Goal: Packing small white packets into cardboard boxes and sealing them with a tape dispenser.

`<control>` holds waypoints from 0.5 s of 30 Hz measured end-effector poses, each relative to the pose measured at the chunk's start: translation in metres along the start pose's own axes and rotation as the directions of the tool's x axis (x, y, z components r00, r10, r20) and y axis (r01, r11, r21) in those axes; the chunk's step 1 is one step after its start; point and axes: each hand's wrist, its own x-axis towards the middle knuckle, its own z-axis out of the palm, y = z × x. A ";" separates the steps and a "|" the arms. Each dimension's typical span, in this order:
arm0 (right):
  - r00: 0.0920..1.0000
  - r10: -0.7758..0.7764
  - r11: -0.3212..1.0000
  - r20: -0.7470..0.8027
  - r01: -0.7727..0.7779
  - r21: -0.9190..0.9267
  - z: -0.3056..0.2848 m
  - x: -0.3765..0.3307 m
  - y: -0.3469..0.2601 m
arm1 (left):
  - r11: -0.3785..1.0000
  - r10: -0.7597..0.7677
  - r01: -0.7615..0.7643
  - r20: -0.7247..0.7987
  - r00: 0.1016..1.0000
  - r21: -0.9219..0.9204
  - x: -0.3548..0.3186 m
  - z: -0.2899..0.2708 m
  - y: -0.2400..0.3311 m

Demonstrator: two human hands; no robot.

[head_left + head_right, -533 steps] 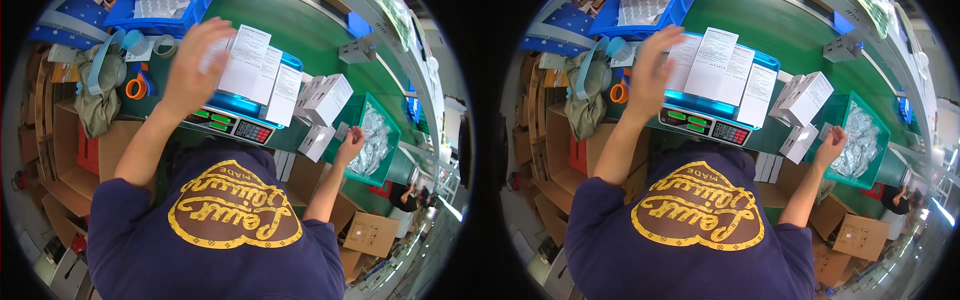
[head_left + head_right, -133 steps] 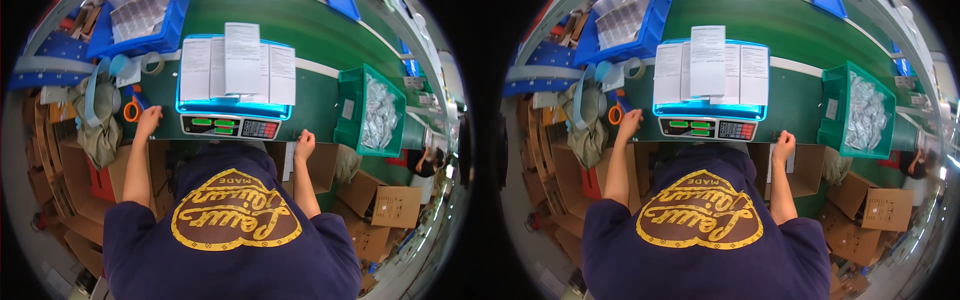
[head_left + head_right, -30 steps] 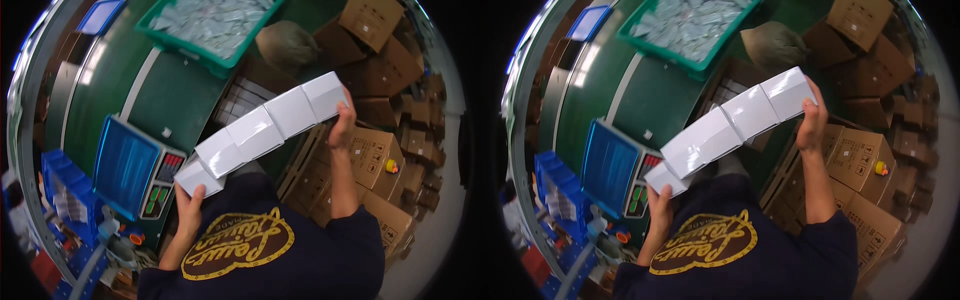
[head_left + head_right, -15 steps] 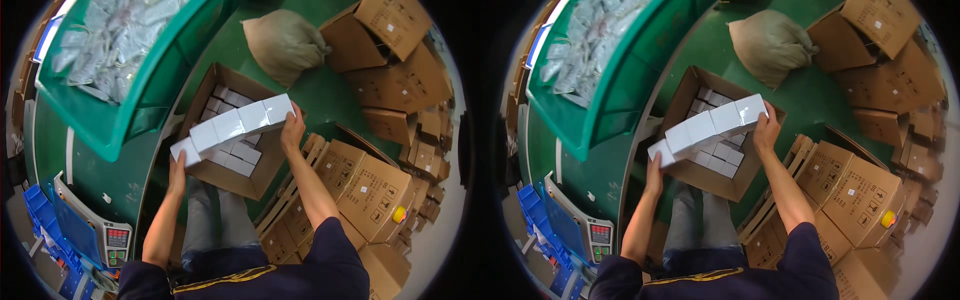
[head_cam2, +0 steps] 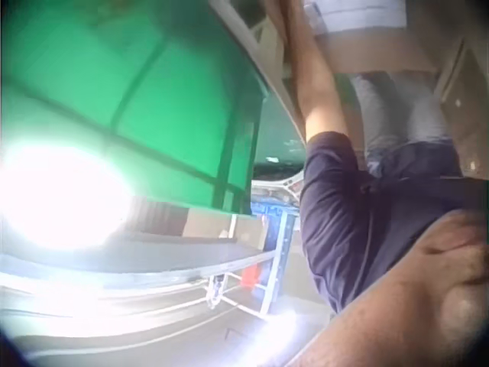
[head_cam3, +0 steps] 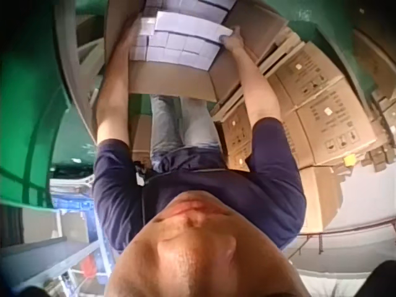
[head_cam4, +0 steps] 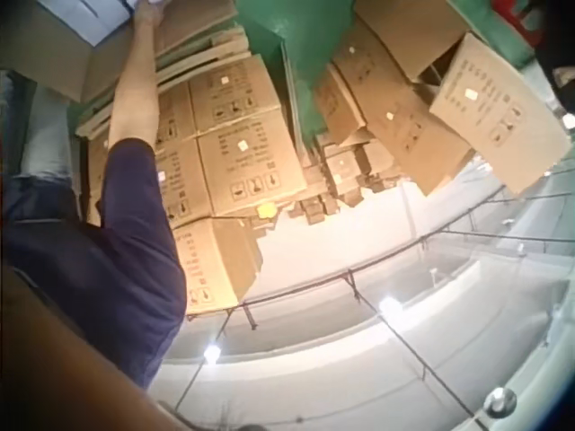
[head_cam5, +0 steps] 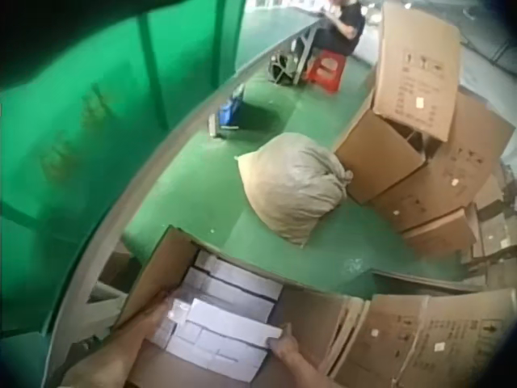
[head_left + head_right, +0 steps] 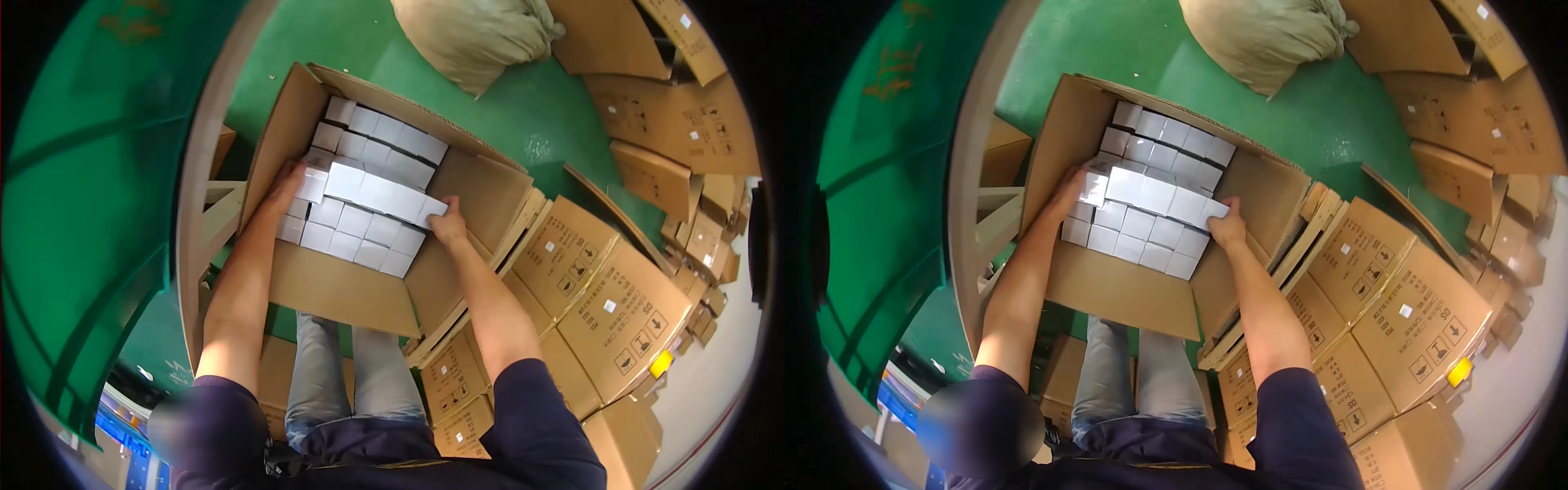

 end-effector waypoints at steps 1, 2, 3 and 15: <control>0.998 -0.054 0.997 0.042 0.057 -0.055 0.010 0.011 0.010 | 0.997 0.025 -0.024 -0.008 1.000 0.067 0.012 0.001 -0.014; 0.997 -0.047 0.998 0.053 0.050 -0.047 0.013 0.022 0.005 | 0.990 0.049 -0.046 -0.023 0.999 0.133 0.023 -0.001 -0.022; 0.960 -0.097 0.922 0.263 0.186 -0.339 0.011 0.031 -0.001 | 0.898 0.026 0.012 -0.082 0.996 0.440 0.035 0.007 -0.014; 0.919 -0.103 0.914 0.380 0.238 -0.328 0.065 0.080 -0.039 | 0.589 0.075 -0.311 0.333 0.940 0.746 0.036 0.040 0.076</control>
